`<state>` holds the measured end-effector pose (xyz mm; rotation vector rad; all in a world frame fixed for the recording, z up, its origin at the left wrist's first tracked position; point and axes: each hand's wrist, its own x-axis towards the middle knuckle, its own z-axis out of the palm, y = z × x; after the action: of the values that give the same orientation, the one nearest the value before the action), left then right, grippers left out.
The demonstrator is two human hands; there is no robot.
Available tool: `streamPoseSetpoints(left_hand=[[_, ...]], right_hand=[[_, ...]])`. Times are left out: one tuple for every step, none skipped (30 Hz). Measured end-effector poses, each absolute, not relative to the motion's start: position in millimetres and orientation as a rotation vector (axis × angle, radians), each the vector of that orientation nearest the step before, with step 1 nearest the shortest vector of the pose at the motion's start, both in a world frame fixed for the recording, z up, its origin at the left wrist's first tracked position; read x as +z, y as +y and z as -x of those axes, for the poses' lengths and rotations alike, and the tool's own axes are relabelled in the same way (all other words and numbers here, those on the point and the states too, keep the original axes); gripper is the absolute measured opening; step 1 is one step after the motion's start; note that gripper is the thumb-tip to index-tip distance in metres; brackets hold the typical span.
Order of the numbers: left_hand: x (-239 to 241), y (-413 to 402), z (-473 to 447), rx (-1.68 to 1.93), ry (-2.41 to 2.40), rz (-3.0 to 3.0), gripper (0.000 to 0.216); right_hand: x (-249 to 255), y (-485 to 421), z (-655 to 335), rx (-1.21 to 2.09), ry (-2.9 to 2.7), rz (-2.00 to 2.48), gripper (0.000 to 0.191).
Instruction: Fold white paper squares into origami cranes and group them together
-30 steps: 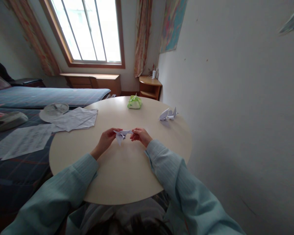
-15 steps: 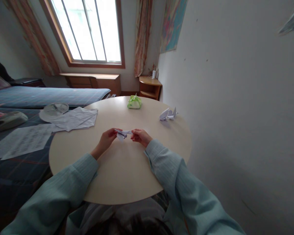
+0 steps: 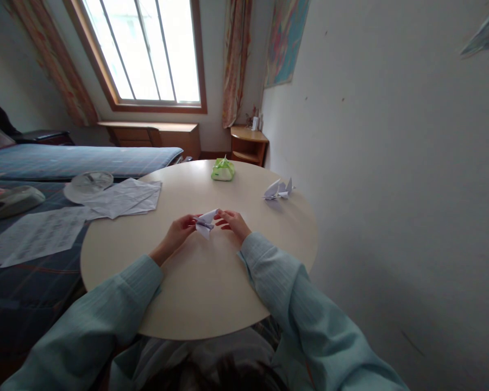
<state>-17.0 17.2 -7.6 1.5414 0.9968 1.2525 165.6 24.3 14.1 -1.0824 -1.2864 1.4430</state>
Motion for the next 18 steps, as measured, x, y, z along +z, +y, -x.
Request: streamPoseSetpoints(left_hand=[[-7.5,17.0,17.1,1.249,1.000,-1.539,0.017],[-7.3,16.8,17.2,1.246,1.005,-1.539,0.017],[-7.0,16.6,17.2,1.245,1.010,-1.539,0.017],[-6.6,16.5,17.2,1.245,1.015,-1.543,0.017],[-6.1,16.3,17.2,1.247,1.016,-1.549,0.018],[-5.6,16.2,17.1,1.252,1.014,-1.556,0.018],[-5.1,16.2,17.0,1.257,1.009,-1.560,0.019],[-4.8,16.2,16.9,1.262,1.004,-1.559,0.020],[-4.7,16.4,16.9,1.269,1.000,-1.553,0.021],[-4.9,16.5,16.9,1.276,0.997,-1.542,0.023],[-5.4,16.8,16.9,1.280,0.994,-1.531,0.025],[-6.1,17.0,16.9,1.282,0.992,-1.523,0.026],[-7.0,17.1,16.9,1.281,0.991,-1.519,0.027],[-8.0,17.2,16.9,1.277,0.995,-1.519,0.028],[-9.0,17.1,16.8,1.268,1.004,-1.520,0.029],[-9.8,17.0,16.6,1.256,1.016,-1.522,0.030],[-10.5,16.8,16.3,1.245,1.029,-1.523,0.031],[-11.0,16.7,16.1,1.235,1.040,-1.527,0.031]], right_hand=[[13.2,24.6,-165.5,1.439,-1.300,1.075,0.022],[12.3,24.9,-165.3,1.444,-1.312,1.058,0.019],[11.4,25.3,-165.1,1.454,-1.326,1.033,0.017],[10.7,25.6,-164.8,1.465,-1.341,1.003,0.016],[10.1,25.8,-164.6,1.472,-1.358,0.971,0.017],[9.7,26.0,-164.3,1.472,-1.378,0.938,0.018],[9.5,26.1,-164.0,1.467,-1.401,0.903,0.020],[9.3,26.1,-163.7,1.459,-1.425,0.868,0.021],[9.2,26.1,-163.4,1.454,-1.448,0.833,0.022],[9.0,26.0,-163.1,1.453,-1.469,0.801,0.024],[8.8,25.8,-162.8,1.453,-1.490,0.776,0.027],[8.4,25.7,-162.5,1.449,-1.507,0.762,0.030],[7.9,25.6,-162.2,1.439,-1.522,0.762,0.033],[7.2,25.6,-162.0,1.420,-1.534,0.776,0.034],[6.5,25.6,-161.8,1.398,-1.547,0.797,0.034],[5.8,25.8,-161.7,1.375,-1.558,0.817,0.033],[5.3,25.9,-161.7,1.357,-1.567,0.833,0.032],[4.9,26.1,-161.5,1.346,-1.574,0.840,0.032]])
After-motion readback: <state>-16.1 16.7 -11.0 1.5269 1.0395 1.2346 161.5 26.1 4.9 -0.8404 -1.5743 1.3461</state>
